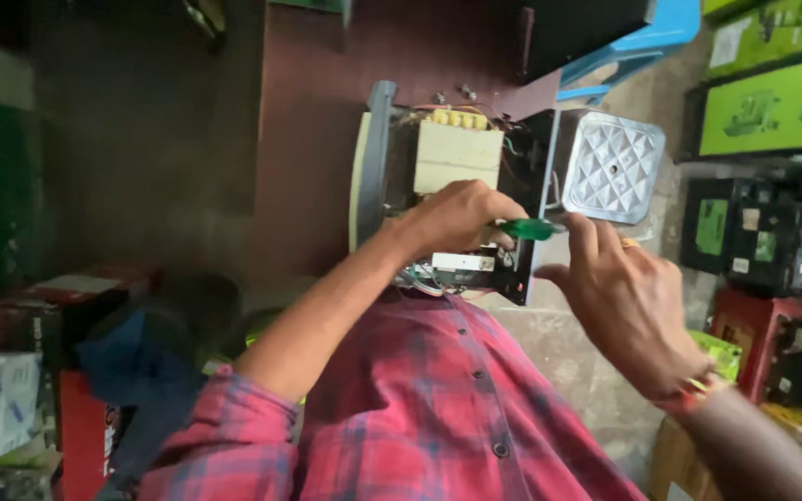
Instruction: The person uses a screwdriver to tighten screws on components inside an open electronic device. They repeatedly adjust wires and secure parts within the device's casing.
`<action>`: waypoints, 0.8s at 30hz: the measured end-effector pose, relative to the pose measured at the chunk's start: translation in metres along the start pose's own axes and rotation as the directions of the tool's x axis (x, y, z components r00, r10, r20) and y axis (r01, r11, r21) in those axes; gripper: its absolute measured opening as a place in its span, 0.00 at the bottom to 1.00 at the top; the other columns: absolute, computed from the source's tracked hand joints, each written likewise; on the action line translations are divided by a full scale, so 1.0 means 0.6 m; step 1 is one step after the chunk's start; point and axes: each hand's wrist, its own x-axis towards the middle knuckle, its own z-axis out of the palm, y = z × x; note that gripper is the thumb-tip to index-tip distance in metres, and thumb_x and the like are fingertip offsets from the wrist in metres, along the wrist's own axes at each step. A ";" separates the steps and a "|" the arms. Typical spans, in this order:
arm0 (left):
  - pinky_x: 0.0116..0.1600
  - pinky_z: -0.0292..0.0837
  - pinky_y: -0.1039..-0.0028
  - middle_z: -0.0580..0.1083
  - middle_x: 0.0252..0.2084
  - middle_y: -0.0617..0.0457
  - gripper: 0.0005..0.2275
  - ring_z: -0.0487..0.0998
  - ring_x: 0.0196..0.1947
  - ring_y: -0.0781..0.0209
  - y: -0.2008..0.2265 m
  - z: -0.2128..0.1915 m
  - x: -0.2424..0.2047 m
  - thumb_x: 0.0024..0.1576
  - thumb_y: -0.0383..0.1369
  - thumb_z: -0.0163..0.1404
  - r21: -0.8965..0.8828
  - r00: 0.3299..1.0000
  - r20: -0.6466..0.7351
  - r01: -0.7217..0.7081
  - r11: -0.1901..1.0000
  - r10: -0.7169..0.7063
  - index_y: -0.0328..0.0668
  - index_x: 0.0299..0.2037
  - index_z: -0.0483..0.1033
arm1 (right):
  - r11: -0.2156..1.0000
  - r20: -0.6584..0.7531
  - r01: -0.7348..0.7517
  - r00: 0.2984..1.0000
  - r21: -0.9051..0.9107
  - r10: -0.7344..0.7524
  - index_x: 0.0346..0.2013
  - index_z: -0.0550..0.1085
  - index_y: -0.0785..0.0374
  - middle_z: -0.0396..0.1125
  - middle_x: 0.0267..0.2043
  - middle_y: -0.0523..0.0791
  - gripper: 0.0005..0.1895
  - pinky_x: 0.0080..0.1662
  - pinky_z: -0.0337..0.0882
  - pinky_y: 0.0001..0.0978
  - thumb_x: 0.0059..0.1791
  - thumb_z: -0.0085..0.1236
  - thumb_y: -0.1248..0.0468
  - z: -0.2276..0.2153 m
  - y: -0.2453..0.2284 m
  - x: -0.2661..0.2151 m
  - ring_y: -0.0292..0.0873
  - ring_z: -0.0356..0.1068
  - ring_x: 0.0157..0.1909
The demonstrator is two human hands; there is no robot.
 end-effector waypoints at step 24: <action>0.52 0.79 0.64 0.73 0.54 0.40 0.16 0.80 0.50 0.43 -0.013 0.249 -0.063 0.60 0.23 0.51 -0.009 0.647 -0.756 0.141 0.990 -0.099 0.32 0.58 0.67 | 0.714 0.724 0.686 0.563 -0.141 -0.398 0.44 0.67 0.77 0.65 0.31 0.48 0.14 0.22 0.72 0.32 0.49 0.53 0.68 0.073 0.012 0.112 0.39 0.69 0.23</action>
